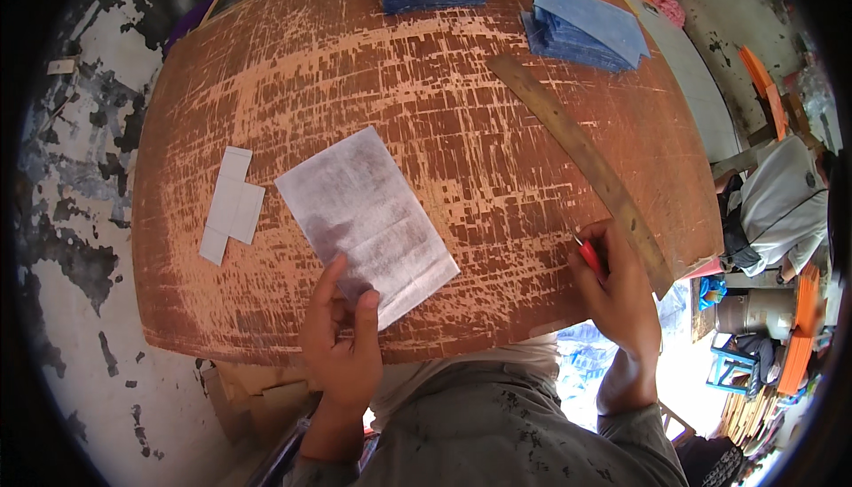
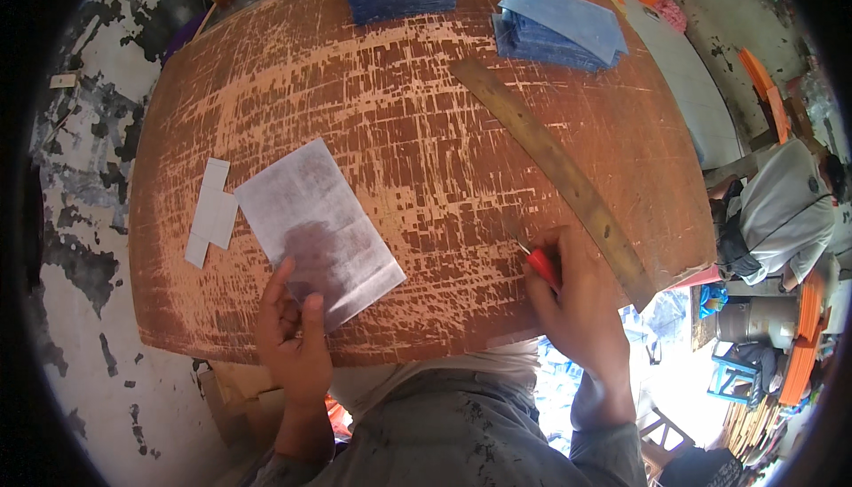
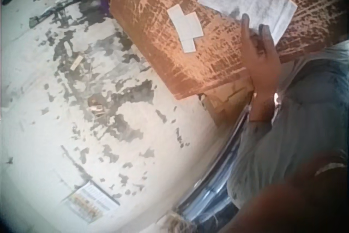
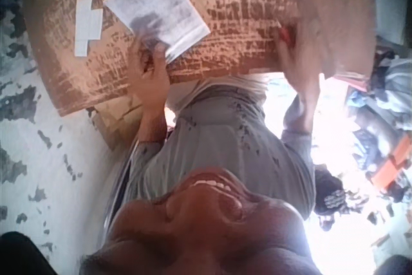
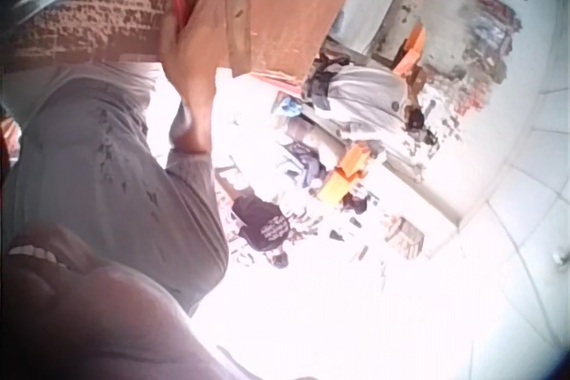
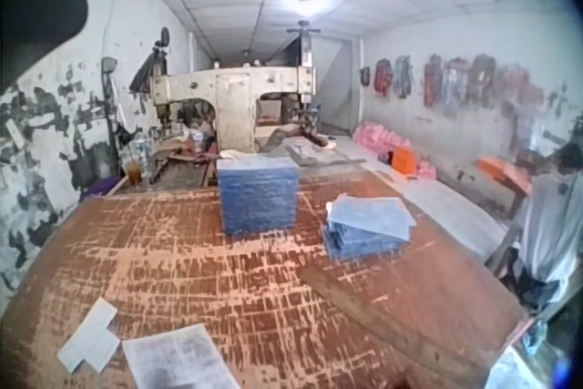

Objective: The person uses a utility knife and a wooden ruler to cut rectangular sheets from a larger piece of metallic film on a workshop table.

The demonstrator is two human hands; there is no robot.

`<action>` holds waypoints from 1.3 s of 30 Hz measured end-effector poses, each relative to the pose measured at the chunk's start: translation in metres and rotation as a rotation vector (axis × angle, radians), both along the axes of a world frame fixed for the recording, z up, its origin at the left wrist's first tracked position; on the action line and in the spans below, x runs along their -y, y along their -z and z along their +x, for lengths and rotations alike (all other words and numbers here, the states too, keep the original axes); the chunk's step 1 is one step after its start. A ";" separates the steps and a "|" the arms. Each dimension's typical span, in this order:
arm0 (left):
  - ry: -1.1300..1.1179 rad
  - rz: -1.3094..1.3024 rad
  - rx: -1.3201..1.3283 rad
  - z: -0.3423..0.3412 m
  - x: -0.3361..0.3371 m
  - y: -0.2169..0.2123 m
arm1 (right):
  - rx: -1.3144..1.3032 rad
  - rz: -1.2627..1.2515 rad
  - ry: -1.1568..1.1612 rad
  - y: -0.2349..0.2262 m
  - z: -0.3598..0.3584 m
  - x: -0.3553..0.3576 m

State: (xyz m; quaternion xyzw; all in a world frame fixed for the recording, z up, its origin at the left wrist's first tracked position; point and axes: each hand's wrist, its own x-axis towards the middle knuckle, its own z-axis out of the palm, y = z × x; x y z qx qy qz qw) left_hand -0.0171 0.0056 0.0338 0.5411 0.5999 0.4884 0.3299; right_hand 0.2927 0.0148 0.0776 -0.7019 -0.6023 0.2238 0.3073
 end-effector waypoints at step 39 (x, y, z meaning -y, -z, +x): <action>0.187 0.145 -0.732 -0.017 -0.035 -0.009 | 0.212 -0.157 -0.499 -0.015 -0.047 -0.015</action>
